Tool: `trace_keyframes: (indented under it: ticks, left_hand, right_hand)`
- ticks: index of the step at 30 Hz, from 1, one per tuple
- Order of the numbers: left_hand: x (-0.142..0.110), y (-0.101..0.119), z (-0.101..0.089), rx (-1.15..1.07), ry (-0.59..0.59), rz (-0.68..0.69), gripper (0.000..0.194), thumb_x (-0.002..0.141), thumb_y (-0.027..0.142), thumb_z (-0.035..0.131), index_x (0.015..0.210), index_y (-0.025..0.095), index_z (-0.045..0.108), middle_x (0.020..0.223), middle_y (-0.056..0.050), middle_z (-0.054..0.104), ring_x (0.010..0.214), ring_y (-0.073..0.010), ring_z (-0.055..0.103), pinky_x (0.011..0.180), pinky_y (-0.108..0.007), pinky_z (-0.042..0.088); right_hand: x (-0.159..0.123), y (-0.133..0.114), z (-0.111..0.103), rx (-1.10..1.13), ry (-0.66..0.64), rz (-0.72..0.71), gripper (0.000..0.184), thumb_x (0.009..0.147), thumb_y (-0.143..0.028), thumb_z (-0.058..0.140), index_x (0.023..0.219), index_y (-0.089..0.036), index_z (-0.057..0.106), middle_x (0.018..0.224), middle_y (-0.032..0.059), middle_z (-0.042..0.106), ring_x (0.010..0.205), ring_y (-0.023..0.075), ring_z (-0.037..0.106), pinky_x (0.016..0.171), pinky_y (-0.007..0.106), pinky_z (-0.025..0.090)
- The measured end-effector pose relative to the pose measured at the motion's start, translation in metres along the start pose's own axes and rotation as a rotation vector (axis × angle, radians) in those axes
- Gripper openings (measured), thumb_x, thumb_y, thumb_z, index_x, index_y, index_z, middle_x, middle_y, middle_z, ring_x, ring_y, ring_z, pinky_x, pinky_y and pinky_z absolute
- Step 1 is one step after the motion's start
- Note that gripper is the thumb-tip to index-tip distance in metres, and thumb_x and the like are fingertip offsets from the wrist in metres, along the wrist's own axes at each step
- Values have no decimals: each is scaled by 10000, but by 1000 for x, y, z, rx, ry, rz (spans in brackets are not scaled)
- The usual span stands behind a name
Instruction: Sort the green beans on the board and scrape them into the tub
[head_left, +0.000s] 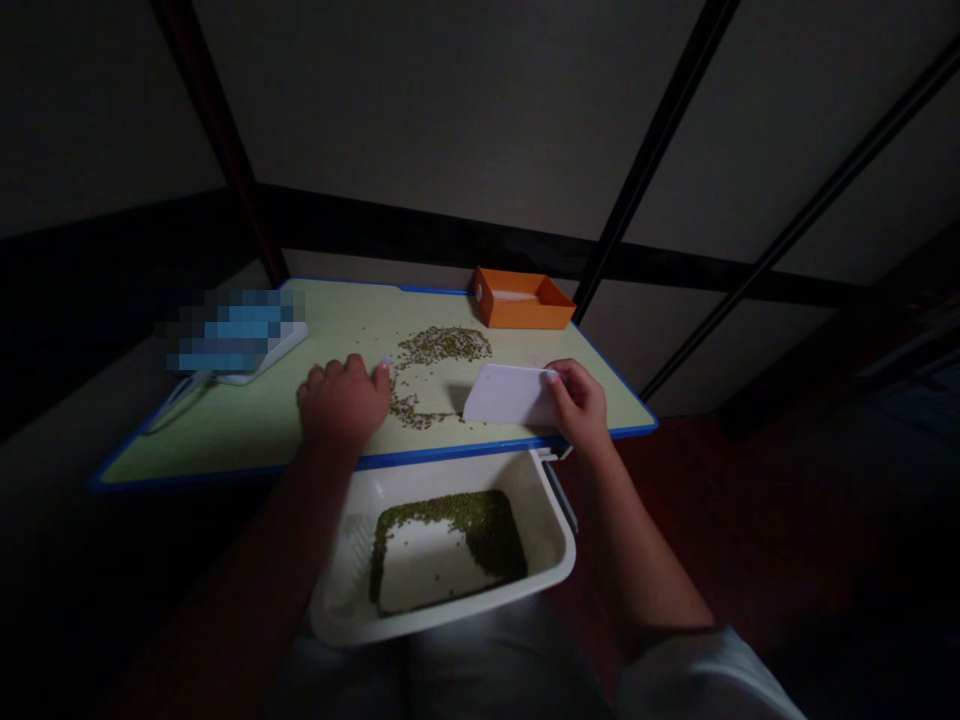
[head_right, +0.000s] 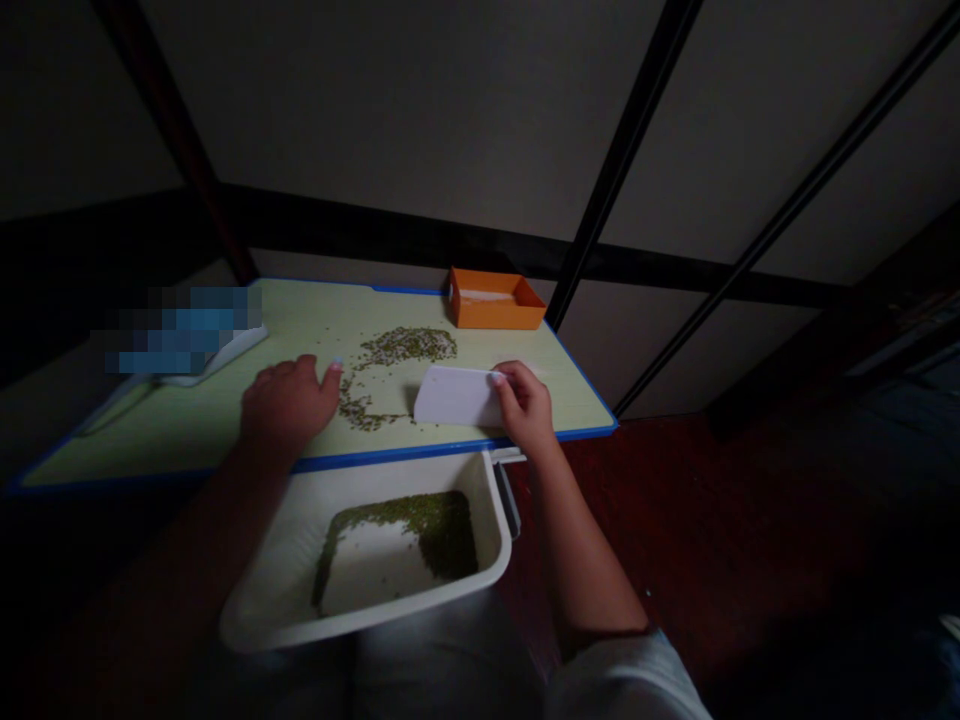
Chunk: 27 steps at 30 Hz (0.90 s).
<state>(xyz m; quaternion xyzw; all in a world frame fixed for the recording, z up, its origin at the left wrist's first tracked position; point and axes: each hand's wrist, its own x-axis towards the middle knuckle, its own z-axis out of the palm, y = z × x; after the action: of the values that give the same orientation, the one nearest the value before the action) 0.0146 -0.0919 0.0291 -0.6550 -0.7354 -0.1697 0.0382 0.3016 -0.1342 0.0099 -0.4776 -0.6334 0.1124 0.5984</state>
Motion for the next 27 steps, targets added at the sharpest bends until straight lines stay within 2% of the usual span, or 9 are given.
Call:
trace_keyframes:
  ticks: [19, 27]
  left_hand:
    - [0, 2, -4, 9, -33, -15, 652, 978, 459, 243, 1266, 42, 653, 1279, -285, 663, 1256, -428, 572, 1019, -525, 456]
    - [0, 2, 0, 24, -15, -9, 664, 976, 454, 234, 1264, 27, 653, 1274, -292, 663, 1250, -432, 577, 1027, -539, 458]
  right_hand:
    - [1, -8, 11, 61, -26, 23, 338, 894, -557, 632, 826, -226, 631, 753, 13, 639, 691, 170, 568, 642, 294, 465]
    - [5, -13, 23, 91, -116, 133, 333, 859, -551, 655, 822, -221, 629, 690, -20, 567, 630, 145, 484, 576, 262, 388]
